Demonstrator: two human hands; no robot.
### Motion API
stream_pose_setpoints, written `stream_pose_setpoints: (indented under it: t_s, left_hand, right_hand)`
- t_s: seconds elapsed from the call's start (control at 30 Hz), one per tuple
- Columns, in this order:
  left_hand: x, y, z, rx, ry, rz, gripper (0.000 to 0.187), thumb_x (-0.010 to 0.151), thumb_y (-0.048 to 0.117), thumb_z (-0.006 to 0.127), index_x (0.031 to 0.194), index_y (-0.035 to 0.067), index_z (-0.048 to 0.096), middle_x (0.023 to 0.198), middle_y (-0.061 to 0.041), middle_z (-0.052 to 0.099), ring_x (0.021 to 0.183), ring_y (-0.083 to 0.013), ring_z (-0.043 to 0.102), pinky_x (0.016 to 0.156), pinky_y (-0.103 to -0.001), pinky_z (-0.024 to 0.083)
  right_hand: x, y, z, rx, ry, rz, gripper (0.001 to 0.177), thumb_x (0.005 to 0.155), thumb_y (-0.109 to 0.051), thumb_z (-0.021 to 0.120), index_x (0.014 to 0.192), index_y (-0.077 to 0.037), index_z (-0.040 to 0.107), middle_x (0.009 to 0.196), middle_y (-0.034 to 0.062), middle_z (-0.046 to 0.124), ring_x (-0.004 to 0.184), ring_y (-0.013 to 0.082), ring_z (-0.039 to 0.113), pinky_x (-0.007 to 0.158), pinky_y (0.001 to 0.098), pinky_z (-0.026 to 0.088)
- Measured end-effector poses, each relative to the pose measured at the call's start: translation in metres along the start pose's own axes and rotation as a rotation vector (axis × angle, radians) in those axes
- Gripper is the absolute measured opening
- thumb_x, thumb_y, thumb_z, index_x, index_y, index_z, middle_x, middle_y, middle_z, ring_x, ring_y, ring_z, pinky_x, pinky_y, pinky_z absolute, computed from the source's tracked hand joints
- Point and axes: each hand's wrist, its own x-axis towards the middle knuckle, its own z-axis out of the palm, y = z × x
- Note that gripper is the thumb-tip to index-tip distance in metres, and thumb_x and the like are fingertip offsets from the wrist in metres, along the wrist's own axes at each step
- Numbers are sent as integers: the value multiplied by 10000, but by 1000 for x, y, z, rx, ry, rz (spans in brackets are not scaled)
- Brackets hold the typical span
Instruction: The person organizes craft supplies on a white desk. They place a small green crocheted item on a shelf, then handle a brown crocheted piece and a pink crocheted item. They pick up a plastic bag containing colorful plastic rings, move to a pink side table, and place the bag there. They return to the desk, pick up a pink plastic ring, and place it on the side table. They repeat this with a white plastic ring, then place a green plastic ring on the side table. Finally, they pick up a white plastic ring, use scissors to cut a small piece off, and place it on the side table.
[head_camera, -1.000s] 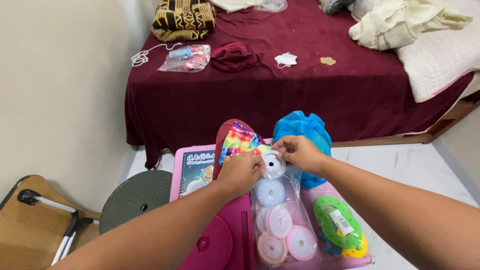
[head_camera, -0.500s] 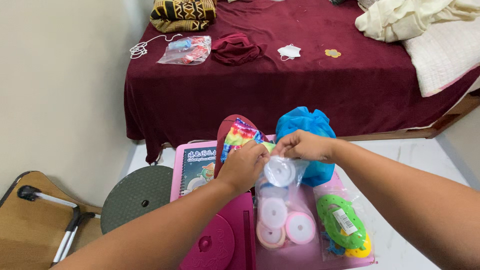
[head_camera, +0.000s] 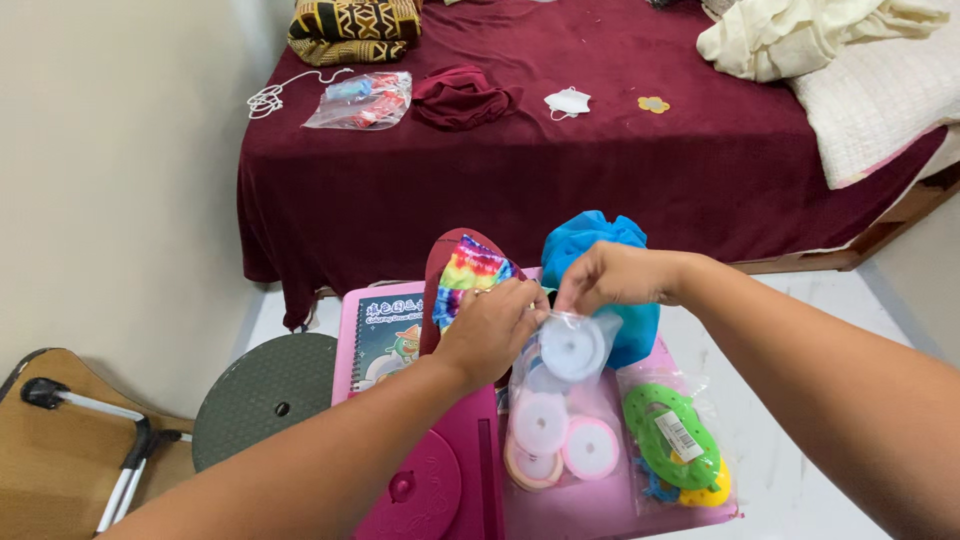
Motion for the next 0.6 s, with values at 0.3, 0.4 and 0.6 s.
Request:
stream_pose_setpoints:
  t_s: [0.3,0.4,0.6]
  left_hand:
    - [-2,-1,4,-30,16,-135,113,964,246,606,1002,145,639,960,-57,637,921,-277,641,894,-500,407]
    - [-2,-3,3,-29,24,-147,113,966,237,599,999,141,647,944,-66,647,870,-265,653,938,-497,386]
    - [1,-17,-6,126,-210,-223,347,824,457,756,948,143,678,876,-57,725,917,-259,680,962,-487,377]
  right_hand:
    - [2,14,15,-152,3,237,320,826,-197,646,1066,-71,815,1022,11,763,991,158,655,902,312,508]
    - [-1,23,24,-581,-99,196,334,753,-98,704,1074,-109,795,1000,70,736,930,195,676,847,356,552]
    - [-16,33,20,-547,294,-38,183,841,-169,762,1007,-97,743,953,55,731,830,184,693,769,329,553]
